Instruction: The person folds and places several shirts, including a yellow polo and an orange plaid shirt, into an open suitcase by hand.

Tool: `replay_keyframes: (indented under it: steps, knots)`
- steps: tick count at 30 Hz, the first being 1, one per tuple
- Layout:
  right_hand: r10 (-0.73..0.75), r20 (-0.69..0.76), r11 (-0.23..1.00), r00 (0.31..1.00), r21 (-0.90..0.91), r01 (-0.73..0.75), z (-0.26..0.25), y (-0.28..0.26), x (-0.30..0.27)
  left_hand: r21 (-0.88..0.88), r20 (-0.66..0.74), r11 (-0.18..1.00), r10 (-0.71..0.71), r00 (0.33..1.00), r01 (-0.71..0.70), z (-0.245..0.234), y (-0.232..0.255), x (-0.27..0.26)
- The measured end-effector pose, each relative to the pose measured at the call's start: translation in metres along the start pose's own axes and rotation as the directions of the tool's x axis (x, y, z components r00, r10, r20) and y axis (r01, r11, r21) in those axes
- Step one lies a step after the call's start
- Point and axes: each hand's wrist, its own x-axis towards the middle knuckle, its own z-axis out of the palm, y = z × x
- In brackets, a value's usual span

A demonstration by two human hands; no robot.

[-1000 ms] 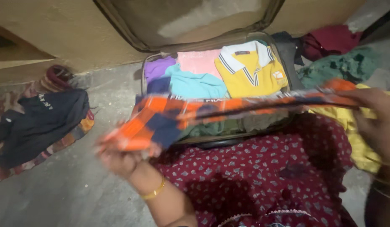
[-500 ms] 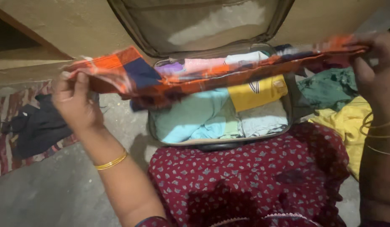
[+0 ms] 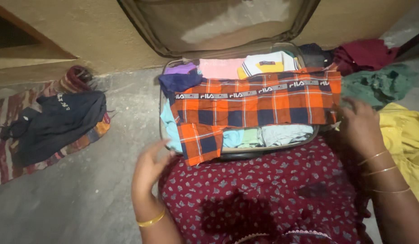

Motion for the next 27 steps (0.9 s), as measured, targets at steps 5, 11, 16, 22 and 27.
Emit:
replay_keyframes:
  steps: [5, 11, 16, 22, 27]
  knots:
    - [0.003, -0.039, 0.965, 0.999, 0.262, 0.007, 0.001, -0.064, 0.048, 0.003, -0.307, 0.962, 0.260, 0.915, -0.272, 0.027, 0.046, 0.058]
    - [-0.152, 0.203, 0.984, 0.967, 0.119, 0.130, 0.070, -0.131, 0.089, 0.436, -0.026, 0.882, 0.210, 0.977, -0.178, 0.137, 0.042, 0.112]
    - [-0.107, 0.469, 0.993, 0.877, 0.092, 0.072, 0.086, -0.138, 0.103, 0.323, 0.035, 0.933, 0.155, 0.987, -0.158, 0.146, 0.013, 0.115]
    - [-0.291, 0.227, 0.909, 0.929, 0.369, 0.194, 0.065, -0.228, 0.178, -0.513, -0.409, 0.852, -0.140, 0.902, -0.101, 0.113, -0.041, 0.140]
    - [-0.326, 0.135, 0.850, 0.936, 0.476, 0.227, 0.092, -0.341, 0.243, -0.965, -0.263, 0.144, -0.469, 0.843, -0.221, 0.102, -0.120, 0.165]
